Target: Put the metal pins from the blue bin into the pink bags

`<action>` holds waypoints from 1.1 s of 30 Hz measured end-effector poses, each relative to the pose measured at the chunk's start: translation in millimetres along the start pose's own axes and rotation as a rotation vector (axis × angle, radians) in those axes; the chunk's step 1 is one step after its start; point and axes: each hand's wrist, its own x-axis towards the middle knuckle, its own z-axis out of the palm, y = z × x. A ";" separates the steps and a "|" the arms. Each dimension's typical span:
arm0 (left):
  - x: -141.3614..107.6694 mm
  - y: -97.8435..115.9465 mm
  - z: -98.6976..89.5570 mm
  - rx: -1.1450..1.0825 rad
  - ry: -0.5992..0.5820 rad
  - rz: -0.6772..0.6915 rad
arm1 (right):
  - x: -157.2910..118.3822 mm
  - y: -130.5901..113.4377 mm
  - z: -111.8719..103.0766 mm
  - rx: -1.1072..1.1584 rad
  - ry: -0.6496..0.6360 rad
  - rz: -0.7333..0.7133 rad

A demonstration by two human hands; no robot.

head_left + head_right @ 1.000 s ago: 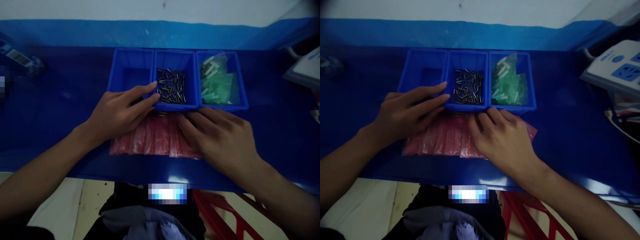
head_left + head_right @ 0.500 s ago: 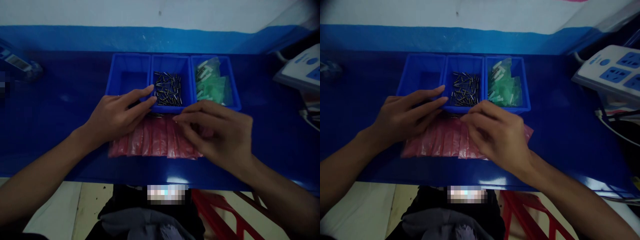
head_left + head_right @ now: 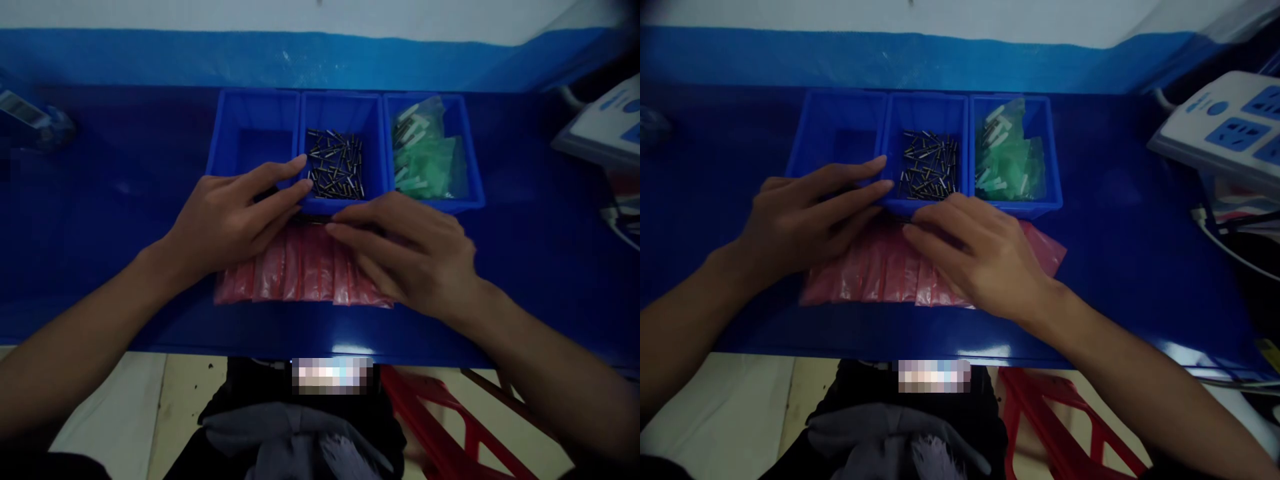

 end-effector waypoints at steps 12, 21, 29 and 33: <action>0.8 0.1 -0.1 0.006 -0.001 -0.006 | -2.0 -5.2 12.4 -0.066 -0.133 -0.142; -1.2 0.8 0.2 0.000 -0.002 -0.009 | -0.9 -6.5 14.2 -0.163 -0.228 -0.046; 0.1 -1.0 1.8 -0.003 0.026 0.005 | 1.3 -12.3 12.3 -0.250 -0.276 -0.021; -0.5 0.2 2.2 -0.021 0.028 -0.012 | 1.0 -12.3 13.0 -0.260 -0.279 -0.004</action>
